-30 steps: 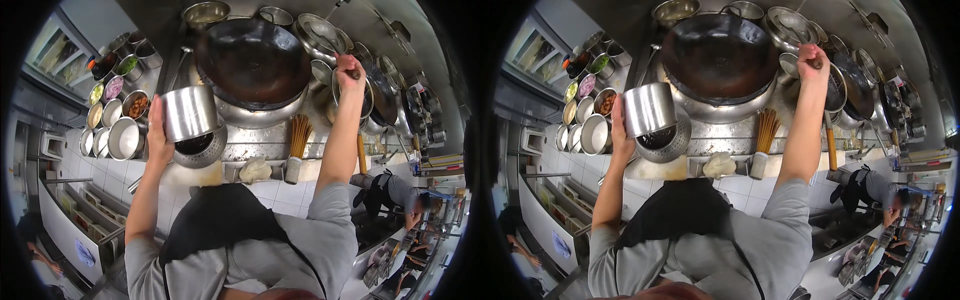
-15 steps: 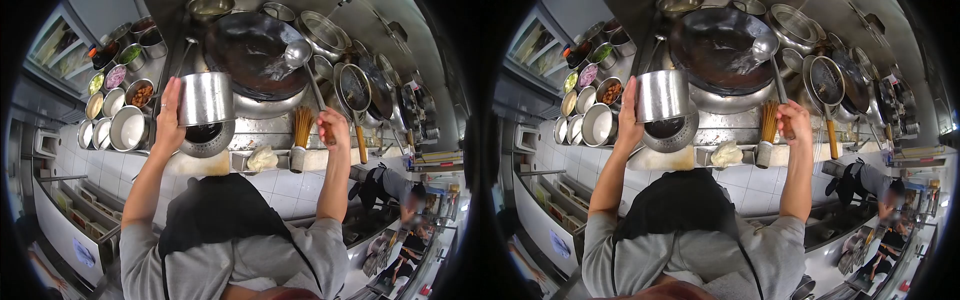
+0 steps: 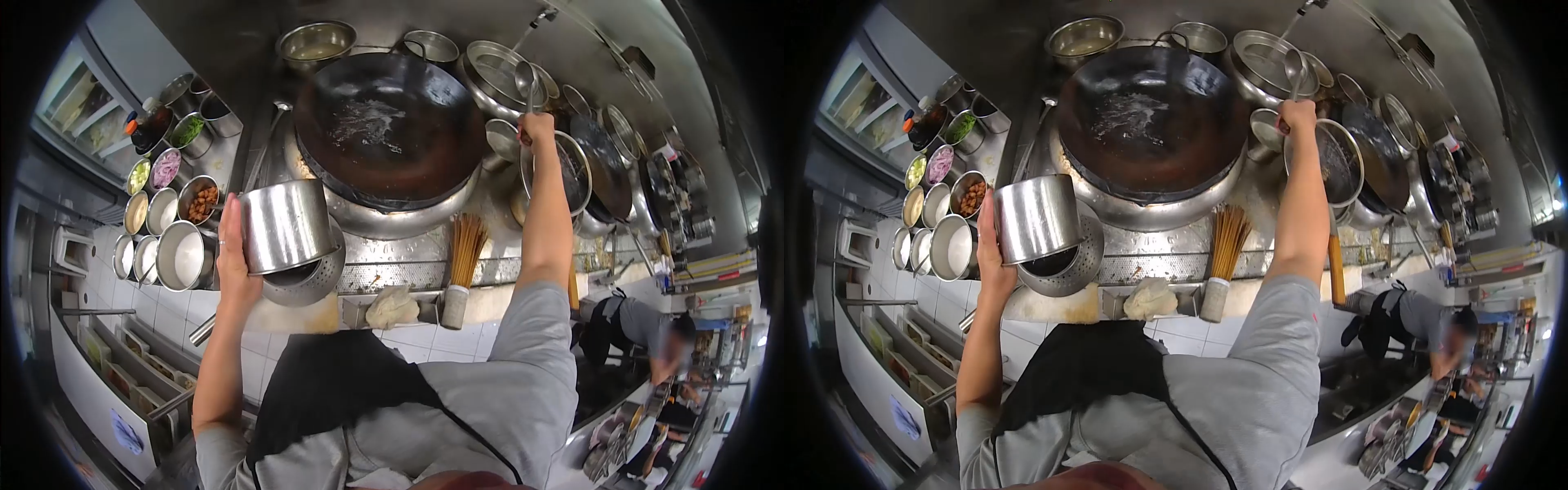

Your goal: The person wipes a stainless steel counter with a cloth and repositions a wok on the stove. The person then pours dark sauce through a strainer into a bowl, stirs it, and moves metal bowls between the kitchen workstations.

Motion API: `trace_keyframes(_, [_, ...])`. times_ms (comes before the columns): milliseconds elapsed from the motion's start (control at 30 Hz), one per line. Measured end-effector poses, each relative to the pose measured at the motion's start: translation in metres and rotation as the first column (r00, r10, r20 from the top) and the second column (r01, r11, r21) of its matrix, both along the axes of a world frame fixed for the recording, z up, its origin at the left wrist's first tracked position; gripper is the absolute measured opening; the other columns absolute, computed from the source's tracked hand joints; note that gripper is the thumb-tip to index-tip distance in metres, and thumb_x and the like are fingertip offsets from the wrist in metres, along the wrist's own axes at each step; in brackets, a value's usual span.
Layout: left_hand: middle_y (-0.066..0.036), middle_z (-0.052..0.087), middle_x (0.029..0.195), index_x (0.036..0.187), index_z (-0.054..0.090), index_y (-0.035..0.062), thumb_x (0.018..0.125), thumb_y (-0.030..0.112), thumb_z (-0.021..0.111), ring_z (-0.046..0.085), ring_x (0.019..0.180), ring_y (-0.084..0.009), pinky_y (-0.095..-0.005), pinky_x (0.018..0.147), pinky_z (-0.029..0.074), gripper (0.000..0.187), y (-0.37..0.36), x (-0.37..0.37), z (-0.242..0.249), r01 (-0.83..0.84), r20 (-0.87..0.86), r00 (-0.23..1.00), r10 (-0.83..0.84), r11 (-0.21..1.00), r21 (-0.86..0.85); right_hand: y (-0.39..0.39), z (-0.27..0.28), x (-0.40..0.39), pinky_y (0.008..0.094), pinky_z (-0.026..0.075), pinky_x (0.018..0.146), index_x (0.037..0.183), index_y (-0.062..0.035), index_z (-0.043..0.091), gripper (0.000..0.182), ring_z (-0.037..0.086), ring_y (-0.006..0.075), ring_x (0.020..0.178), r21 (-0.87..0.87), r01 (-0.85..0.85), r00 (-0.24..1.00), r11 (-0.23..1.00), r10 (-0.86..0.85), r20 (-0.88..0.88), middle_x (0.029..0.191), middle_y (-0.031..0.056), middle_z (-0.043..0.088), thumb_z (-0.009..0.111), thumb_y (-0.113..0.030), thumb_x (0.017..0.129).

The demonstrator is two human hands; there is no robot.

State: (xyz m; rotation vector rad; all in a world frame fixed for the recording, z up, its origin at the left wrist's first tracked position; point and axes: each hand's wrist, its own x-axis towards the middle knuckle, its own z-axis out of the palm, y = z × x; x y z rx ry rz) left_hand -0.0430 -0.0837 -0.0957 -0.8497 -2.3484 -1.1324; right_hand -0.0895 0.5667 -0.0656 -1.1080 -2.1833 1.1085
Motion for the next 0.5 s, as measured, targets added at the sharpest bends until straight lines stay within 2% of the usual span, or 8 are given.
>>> trace_keyframes(33, [-0.022, 0.033, 0.159, 0.158, 0.027, 0.0109, 0.086, -0.010, 0.055, 0.037, 0.145, -0.0398, -0.0437, 0.117, 0.034, 0.079, 0.001, 0.002, 0.001, -0.011, 0.001, 1.000, 0.011, 1.000, -0.005, -0.007, 0.009, -0.004, 0.0352, 0.037, 0.035, 0.064, -0.0001, 0.060, 0.015, 0.047, 0.0194, 0.035, -0.264, -0.027, 0.989, 0.964, -0.012, -0.145, 0.051, 0.0134, 0.055, 0.065, -0.003, 0.078])
trace_keyframes(67, [-0.022, 0.033, 0.159, 0.157, 0.027, 0.0106, 0.086, -0.011, 0.055, 0.037, 0.144, -0.0399, -0.0439, 0.117, 0.034, 0.079, 0.001, 0.003, 0.000, -0.018, -0.002, 1.000, 0.018, 1.000, -0.005, -0.015, 0.025, -0.005, 0.0315, 0.042, 0.037, 0.069, 0.0005, 0.060, 0.013, 0.053, 0.0186, 0.042, -0.420, -0.047, 0.986, 0.906, -0.025, -0.163, 0.056, 0.0138, 0.059, 0.064, -0.004, 0.080])
trace_keyframes(133, [-0.022, 0.033, 0.159, 0.157, 0.027, 0.0102, 0.086, -0.011, 0.055, 0.037, 0.144, -0.0401, -0.0442, 0.118, 0.033, 0.079, -0.002, 0.005, -0.002, -0.023, -0.005, 1.000, 0.023, 1.000, -0.005, 0.026, 0.006, -0.028, 0.0271, 0.048, 0.042, 0.077, 0.0013, 0.057, 0.010, 0.057, 0.0180, 0.053, -0.734, -0.223, 0.883, 0.641, -0.185, -0.431, 0.067, 0.0128, 0.060, 0.059, -0.005, 0.085])
trace_keyframes(167, [-0.023, 0.033, 0.159, 0.157, 0.027, 0.0103, 0.086, -0.011, 0.055, 0.037, 0.144, -0.0401, -0.0441, 0.118, 0.033, 0.079, -0.002, 0.006, -0.002, -0.028, -0.003, 1.000, 0.028, 1.000, -0.005, 0.033, 0.008, -0.031, 0.0264, 0.048, 0.042, 0.077, 0.0002, 0.055, 0.010, 0.056, 0.0179, 0.052, -0.815, -0.333, 0.817, 0.475, -0.287, -0.500, 0.066, 0.0114, 0.057, 0.057, -0.005, 0.086])
trace_keyframes(233, [-0.023, 0.033, 0.159, 0.157, 0.027, 0.0104, 0.086, -0.011, 0.055, 0.037, 0.144, -0.0401, -0.0440, 0.118, 0.033, 0.080, -0.003, 0.007, -0.002, -0.031, 0.000, 1.000, 0.031, 1.000, 0.001, 0.043, 0.010, -0.032, 0.0249, 0.049, 0.041, 0.079, -0.0021, 0.050, 0.012, 0.053, 0.0177, 0.050, -0.817, -0.563, 0.662, 0.125, -0.523, -0.536, 0.066, 0.0085, 0.053, 0.053, -0.005, 0.090])
trace_keyframes(333, [-0.023, 0.034, 0.158, 0.157, 0.028, 0.0103, 0.087, -0.010, 0.056, 0.037, 0.145, -0.0399, -0.0441, 0.118, 0.032, 0.079, -0.005, 0.008, -0.001, -0.036, -0.014, 0.999, 0.036, 0.999, -0.009, 0.038, 0.015, -0.020, 0.0244, 0.050, 0.043, 0.083, 0.0000, 0.047, 0.012, 0.054, 0.0172, 0.054, -0.747, -0.657, 0.587, 0.102, -0.553, -0.592, 0.069, 0.0076, 0.052, 0.050, -0.007, 0.092])
trace_keyframes(467, [-0.022, 0.036, 0.158, 0.157, 0.029, 0.0100, 0.088, -0.009, 0.056, 0.038, 0.145, -0.0382, -0.0432, 0.118, 0.032, 0.076, -0.009, 0.004, -0.008, -0.034, 0.032, 0.999, 0.033, 0.999, 0.030, -0.009, 0.055, 0.027, 0.0233, 0.050, 0.044, 0.083, 0.0006, 0.046, 0.011, 0.054, 0.0164, 0.055, -0.690, -0.722, 0.632, -0.061, -0.463, -0.621, 0.072, 0.0090, 0.052, 0.049, -0.006, 0.091])
trace_keyframes(500, [-0.022, 0.036, 0.157, 0.157, 0.030, 0.0102, 0.088, -0.010, 0.055, 0.038, 0.145, -0.0378, -0.0426, 0.118, 0.032, 0.076, -0.010, 0.003, -0.009, -0.032, 0.018, 0.999, 0.032, 0.999, 0.024, -0.017, 0.059, 0.038, 0.0232, 0.050, 0.045, 0.083, 0.0020, 0.047, 0.011, 0.054, 0.0157, 0.056, -0.650, -0.759, 0.602, -0.043, -0.426, -0.675, 0.076, 0.0099, 0.053, 0.050, -0.006, 0.090])
